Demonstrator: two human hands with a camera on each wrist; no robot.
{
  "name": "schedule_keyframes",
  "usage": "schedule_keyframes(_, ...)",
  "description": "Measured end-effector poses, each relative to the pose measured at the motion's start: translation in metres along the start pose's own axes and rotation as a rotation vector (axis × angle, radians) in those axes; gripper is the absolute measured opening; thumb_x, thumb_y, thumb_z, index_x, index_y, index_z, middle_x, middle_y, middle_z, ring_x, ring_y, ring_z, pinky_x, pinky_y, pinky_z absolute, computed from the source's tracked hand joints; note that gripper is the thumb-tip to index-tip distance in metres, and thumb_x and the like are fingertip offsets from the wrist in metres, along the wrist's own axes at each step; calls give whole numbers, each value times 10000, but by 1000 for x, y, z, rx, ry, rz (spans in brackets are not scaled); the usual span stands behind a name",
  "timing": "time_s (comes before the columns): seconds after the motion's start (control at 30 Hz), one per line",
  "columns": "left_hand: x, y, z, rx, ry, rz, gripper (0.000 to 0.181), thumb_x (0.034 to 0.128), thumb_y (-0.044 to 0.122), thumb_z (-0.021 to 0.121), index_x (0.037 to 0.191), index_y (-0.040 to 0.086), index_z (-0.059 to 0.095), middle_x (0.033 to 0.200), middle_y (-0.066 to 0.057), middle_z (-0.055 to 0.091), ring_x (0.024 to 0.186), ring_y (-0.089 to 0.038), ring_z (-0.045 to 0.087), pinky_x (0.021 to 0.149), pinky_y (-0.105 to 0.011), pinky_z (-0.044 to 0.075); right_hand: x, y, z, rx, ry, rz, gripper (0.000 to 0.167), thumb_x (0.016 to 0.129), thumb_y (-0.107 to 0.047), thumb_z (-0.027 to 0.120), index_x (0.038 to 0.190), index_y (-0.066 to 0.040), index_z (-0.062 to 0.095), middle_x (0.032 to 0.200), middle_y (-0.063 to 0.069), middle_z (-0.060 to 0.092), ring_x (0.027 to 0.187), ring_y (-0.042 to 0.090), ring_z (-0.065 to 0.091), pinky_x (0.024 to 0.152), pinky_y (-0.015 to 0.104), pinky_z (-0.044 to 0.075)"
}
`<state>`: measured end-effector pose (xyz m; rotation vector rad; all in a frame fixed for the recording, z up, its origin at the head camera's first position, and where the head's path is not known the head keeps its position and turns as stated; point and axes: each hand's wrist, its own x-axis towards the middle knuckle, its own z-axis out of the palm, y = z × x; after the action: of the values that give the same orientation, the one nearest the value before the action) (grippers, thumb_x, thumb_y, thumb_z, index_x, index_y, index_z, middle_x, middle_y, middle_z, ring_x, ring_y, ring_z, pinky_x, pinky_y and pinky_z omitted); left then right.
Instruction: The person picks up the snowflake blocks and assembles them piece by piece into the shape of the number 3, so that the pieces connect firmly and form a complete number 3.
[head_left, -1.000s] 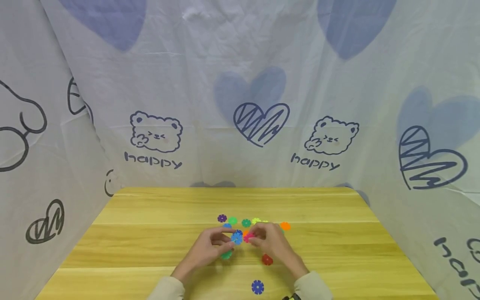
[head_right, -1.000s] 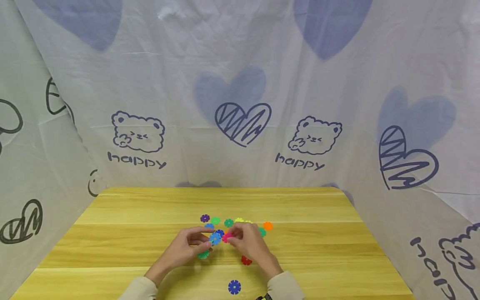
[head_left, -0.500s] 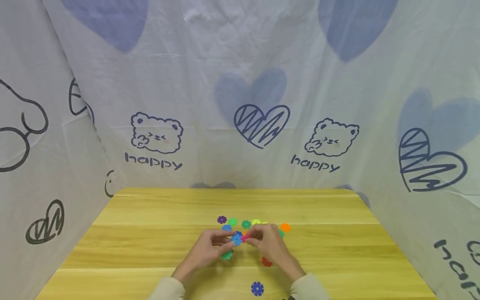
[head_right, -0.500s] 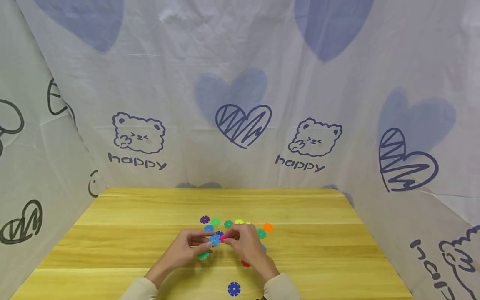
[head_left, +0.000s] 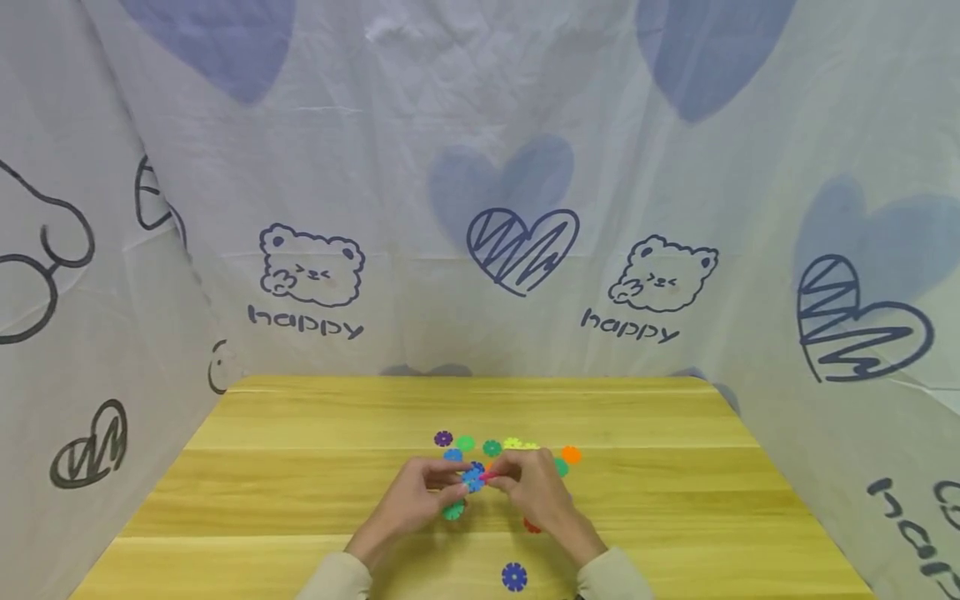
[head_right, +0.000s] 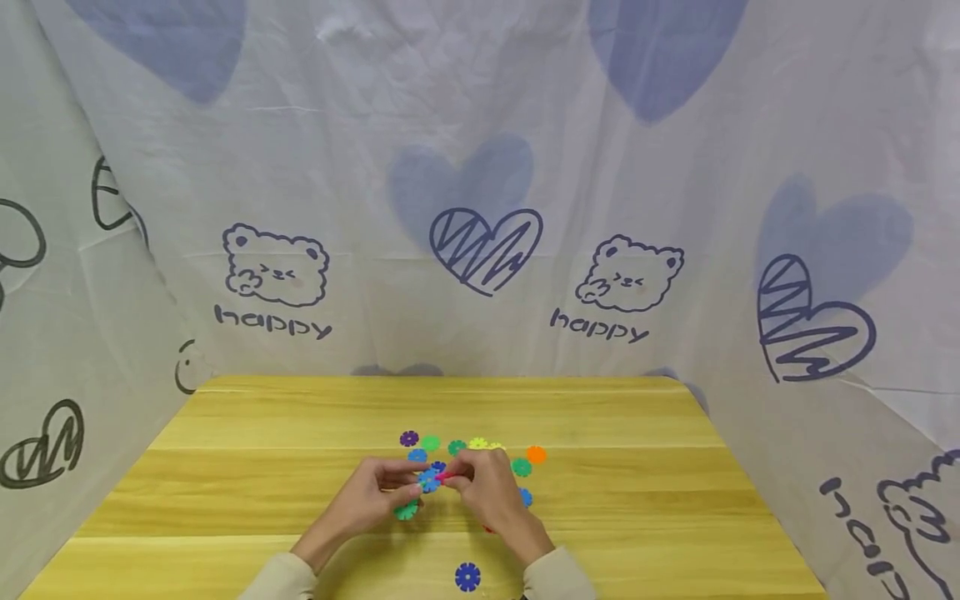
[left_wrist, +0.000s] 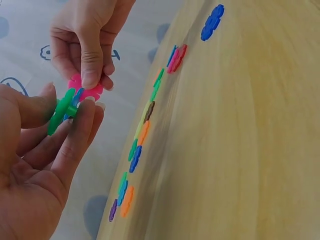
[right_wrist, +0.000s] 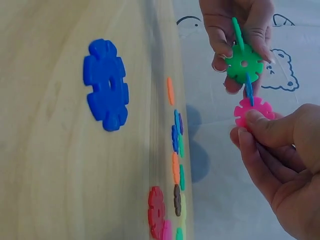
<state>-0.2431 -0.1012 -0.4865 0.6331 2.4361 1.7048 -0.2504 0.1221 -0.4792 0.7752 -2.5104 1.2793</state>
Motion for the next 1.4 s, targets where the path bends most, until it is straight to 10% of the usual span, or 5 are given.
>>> schedule_keyframes(0.67,-5,1,-5,-158,-37,-33,436,1011,176,672,1373,-56,600,1124,-286,733,986,-411,753,809,-252,620,-3,2,-7,35,-3,74,34,888,-59,785,910,-34,795,863,110,792,747,320,753,672,159,570)
schedule_keyframes(1.4,0,2,-7,-94,-109,-52,451,1014,321,670,1367,42,636,1097,-148,776,998,-276,754,857,-361,617,4,2,-14,-11,-53,-44,65,853,-17,797,879,-76,808,850,69,800,744,108,744,704,165,585)
